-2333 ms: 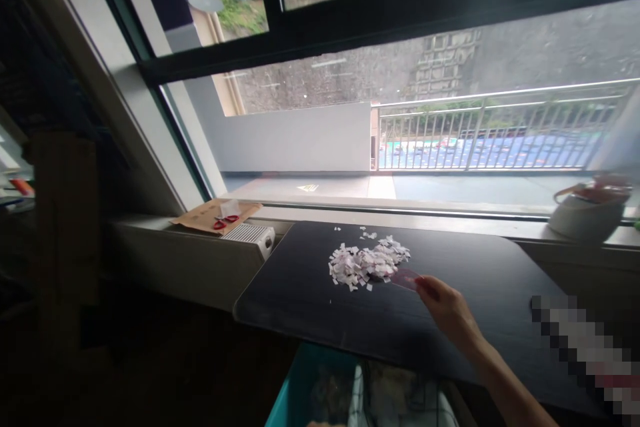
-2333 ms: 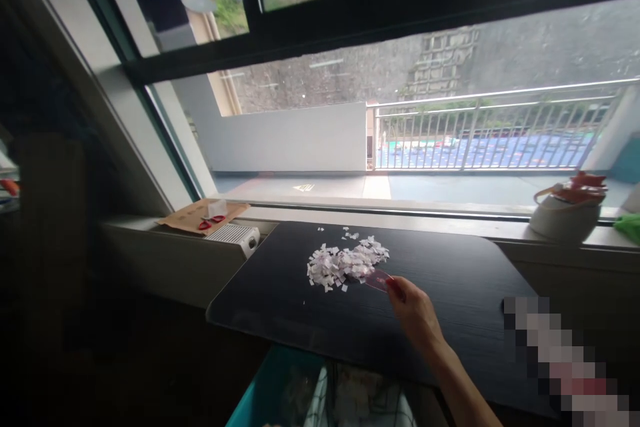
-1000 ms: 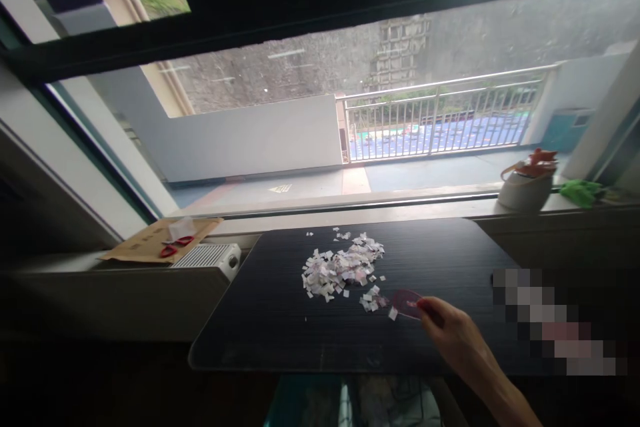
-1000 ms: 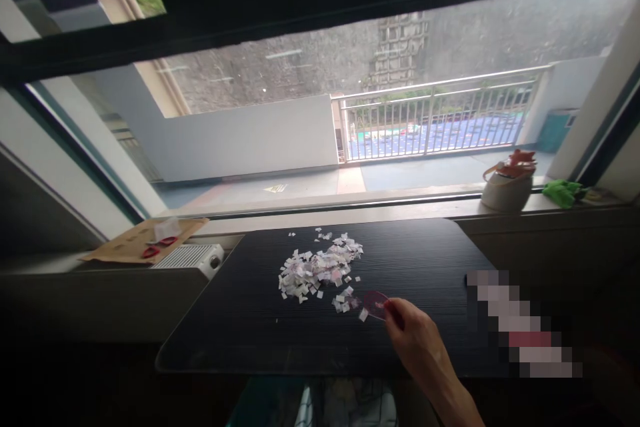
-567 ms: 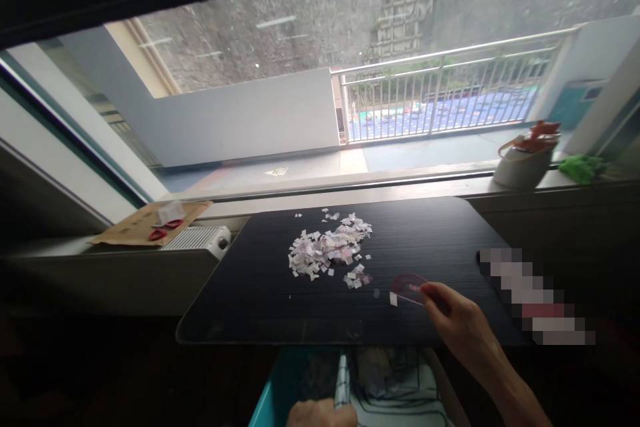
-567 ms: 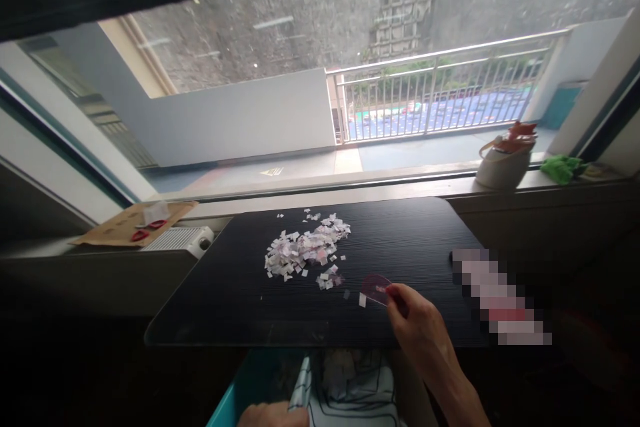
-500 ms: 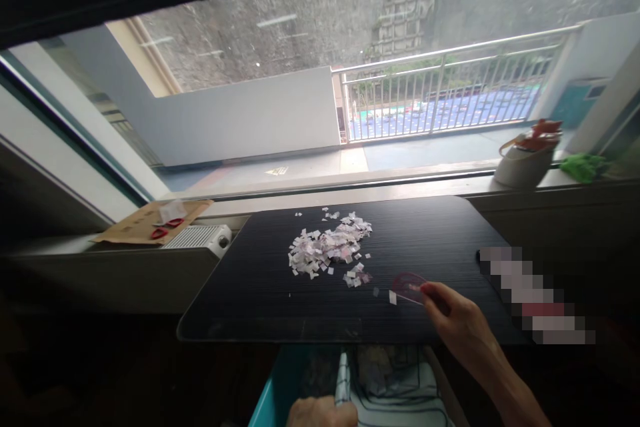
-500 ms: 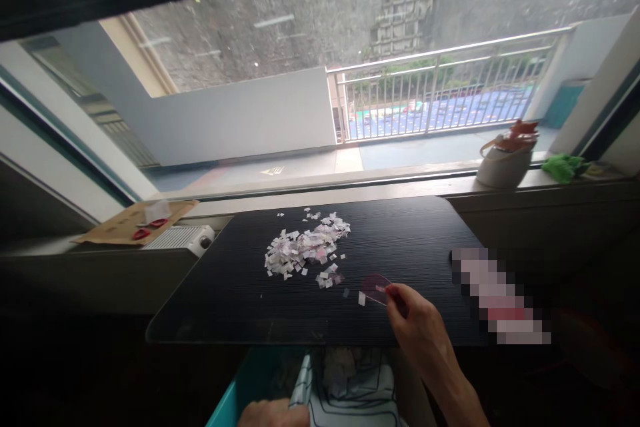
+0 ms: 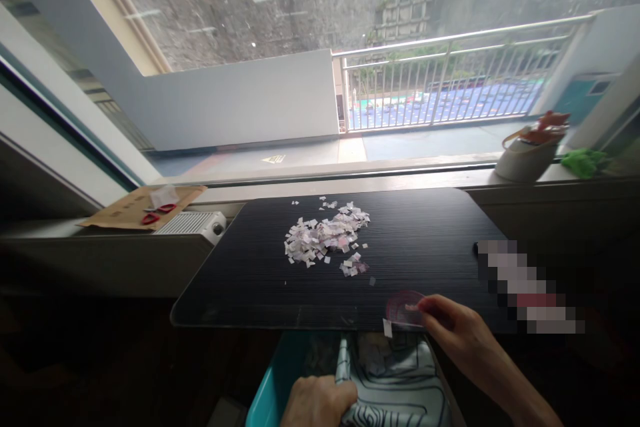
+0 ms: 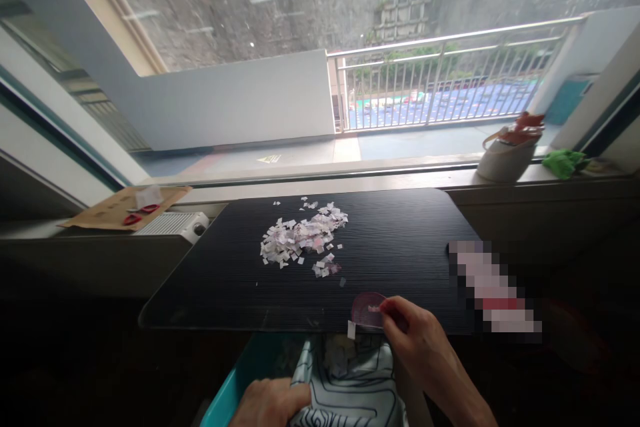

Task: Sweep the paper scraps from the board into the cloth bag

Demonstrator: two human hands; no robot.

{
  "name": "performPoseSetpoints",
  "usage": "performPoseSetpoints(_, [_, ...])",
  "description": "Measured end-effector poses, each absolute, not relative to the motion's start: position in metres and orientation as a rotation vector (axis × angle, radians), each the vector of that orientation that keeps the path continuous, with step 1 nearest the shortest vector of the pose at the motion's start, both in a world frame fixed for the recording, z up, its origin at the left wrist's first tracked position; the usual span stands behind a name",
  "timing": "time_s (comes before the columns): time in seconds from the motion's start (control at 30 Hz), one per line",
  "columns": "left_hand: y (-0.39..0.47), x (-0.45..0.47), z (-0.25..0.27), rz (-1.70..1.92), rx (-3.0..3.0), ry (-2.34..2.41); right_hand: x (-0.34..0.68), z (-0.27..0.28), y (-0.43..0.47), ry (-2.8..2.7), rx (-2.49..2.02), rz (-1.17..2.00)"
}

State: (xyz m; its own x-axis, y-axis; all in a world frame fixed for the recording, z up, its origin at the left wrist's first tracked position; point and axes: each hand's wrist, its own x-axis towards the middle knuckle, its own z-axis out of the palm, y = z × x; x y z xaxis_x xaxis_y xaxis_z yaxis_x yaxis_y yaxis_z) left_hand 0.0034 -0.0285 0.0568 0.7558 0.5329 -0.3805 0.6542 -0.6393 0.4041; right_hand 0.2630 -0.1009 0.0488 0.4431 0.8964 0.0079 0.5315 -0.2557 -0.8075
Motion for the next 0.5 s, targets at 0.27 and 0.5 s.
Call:
performPoseSetpoints(0.27, [-0.027,0.008,0.069,-0.386,2.445,0.854,0.256,0.055,-0.118,-1.187,-1.917,0.677])
performPoseSetpoints(0.5, [-0.033,0.023,0.042,-0.602,2.729,0.601,0.264,0.044,-0.081,-1.104,-1.865,0.446])
